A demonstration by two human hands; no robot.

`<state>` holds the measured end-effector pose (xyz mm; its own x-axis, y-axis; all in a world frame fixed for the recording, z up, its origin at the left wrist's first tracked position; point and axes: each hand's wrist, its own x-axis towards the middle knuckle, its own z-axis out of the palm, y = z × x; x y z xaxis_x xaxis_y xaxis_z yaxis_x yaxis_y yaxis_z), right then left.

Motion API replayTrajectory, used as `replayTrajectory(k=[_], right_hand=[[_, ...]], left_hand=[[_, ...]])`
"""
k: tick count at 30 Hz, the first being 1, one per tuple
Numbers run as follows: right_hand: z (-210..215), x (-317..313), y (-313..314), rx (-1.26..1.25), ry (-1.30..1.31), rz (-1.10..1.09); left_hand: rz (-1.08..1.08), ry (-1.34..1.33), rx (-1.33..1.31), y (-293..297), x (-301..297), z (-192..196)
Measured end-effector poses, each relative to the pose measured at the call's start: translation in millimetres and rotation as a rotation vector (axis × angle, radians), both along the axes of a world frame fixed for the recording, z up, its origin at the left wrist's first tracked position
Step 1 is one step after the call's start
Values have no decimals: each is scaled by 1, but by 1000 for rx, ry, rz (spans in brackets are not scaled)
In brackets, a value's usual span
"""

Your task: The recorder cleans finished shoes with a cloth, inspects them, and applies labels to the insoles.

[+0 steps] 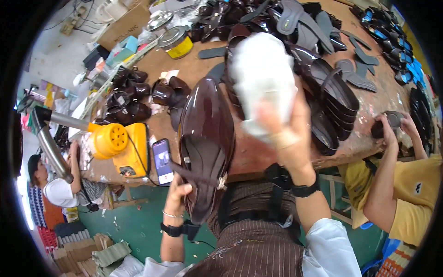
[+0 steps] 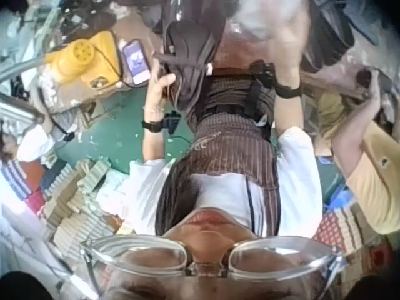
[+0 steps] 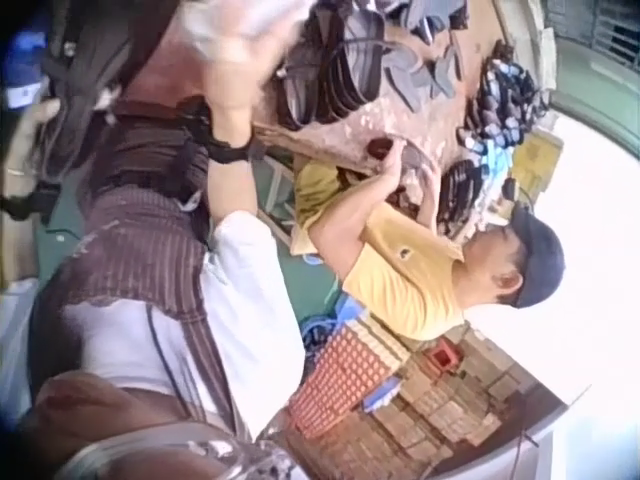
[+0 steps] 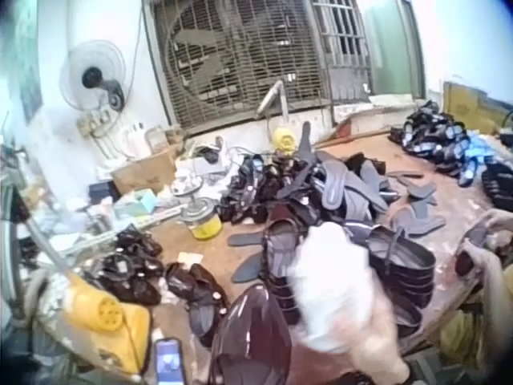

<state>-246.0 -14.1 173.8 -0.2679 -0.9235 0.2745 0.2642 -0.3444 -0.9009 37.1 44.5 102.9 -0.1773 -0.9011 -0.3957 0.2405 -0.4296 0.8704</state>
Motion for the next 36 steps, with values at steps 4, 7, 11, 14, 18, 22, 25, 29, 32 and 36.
replayTrajectory(k=[4, 7, 11, 14, 18, 22, 25, 29, 32, 36], right_hand=[[7, 60, 7, -22, 568, 359], [-41, 60, 75, -154, 765, 513], [-38, 36, 97, -46, 438, 1087], [-4, 36, 51, -175, 336, 717], [-13, 90, 1, -195, 654, 445], [-78, 95, 67, -319, 710, 619], [-90, 78, 88, -394, 794, 675], [-46, 91, 5, -197, 803, 562], [-41, 106, -42, -245, 745, 497], [-68, 88, 52, -267, 935, 532]], left_hand=[[220, 224, 163, 59, -7, -6], [352, 426, 291, 77, 2, -27], [426, 496, 126, 67, 21, -40], [557, 742, 170, 82, 28, -45], [448, 665, 391, 72, -5, -1], [871, 652, 232, 90, 10, -50], [878, 647, 221, 100, 4, -47], [840, 641, 174, 115, 3, -47], [786, 654, 148, 124, 4, -44], [797, 664, 83, 113, 6, -44]])
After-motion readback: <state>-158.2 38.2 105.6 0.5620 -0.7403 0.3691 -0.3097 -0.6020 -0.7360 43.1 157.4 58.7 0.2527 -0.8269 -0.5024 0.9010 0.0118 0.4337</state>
